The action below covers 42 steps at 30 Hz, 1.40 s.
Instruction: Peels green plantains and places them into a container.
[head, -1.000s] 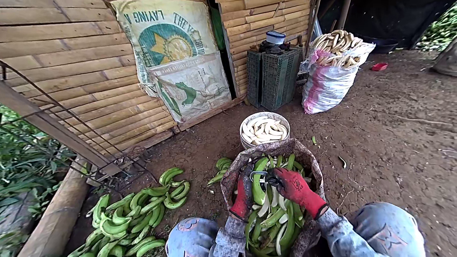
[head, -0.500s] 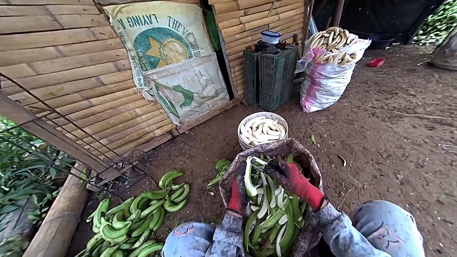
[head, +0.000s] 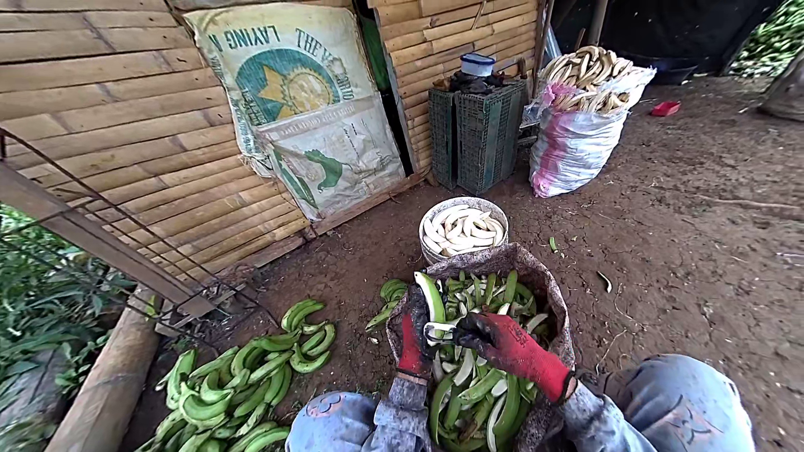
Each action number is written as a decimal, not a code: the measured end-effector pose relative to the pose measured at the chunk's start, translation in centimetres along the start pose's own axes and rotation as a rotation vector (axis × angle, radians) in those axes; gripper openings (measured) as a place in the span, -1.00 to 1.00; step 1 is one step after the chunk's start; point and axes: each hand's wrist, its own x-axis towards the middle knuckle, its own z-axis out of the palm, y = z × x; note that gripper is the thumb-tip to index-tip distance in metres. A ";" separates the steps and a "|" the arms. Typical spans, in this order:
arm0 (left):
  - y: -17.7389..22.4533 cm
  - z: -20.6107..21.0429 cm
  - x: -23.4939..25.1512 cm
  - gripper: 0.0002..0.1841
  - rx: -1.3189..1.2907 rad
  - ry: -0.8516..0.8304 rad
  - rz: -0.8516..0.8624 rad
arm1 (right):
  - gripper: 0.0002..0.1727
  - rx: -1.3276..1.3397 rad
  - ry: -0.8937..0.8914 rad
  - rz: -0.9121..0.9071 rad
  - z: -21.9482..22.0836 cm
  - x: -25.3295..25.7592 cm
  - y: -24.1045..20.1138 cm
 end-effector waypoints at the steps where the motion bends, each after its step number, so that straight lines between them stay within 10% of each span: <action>1: 0.1 -0.2 -0.5 -0.58 0.008 -0.065 -0.042 | -0.60 -0.100 0.005 0.047 0.1 0.0 -0.1; 6: 1.9 0.6 -3.1 -0.59 0.183 -0.250 -0.234 | -0.47 -0.374 0.183 0.401 -3.3 1.6 -0.3; 13: 0.0 0.4 -0.2 -0.52 -0.013 0.246 0.035 | -0.57 -0.170 0.138 0.139 2.0 -1.9 -2.3; 17: -0.2 0.6 -0.9 -0.57 -0.132 0.152 0.097 | -0.51 -0.289 0.080 0.272 1.4 -0.9 -3.1; 21: 2.3 2.3 -2.3 -0.55 0.408 0.222 0.072 | -0.49 -0.356 0.137 0.210 0.9 -0.8 -1.9; 28: 3.8 2.1 -4.6 -0.54 0.711 -0.395 -0.103 | -0.58 -0.244 0.095 0.399 -2.0 1.6 1.0; 31: 0.9 1.1 -2.5 -0.53 0.437 -0.239 -0.164 | -0.56 -0.258 0.106 0.470 -2.6 1.9 0.9; 38: 1.2 0.1 -0.3 -0.49 -0.703 0.138 -0.233 | -0.57 -0.312 0.414 -0.165 3.3 -0.7 0.4; 42: 0.8 0.5 -0.5 -0.52 -0.664 0.187 -0.169 | -0.53 -0.382 0.321 -0.082 2.8 -0.3 -0.8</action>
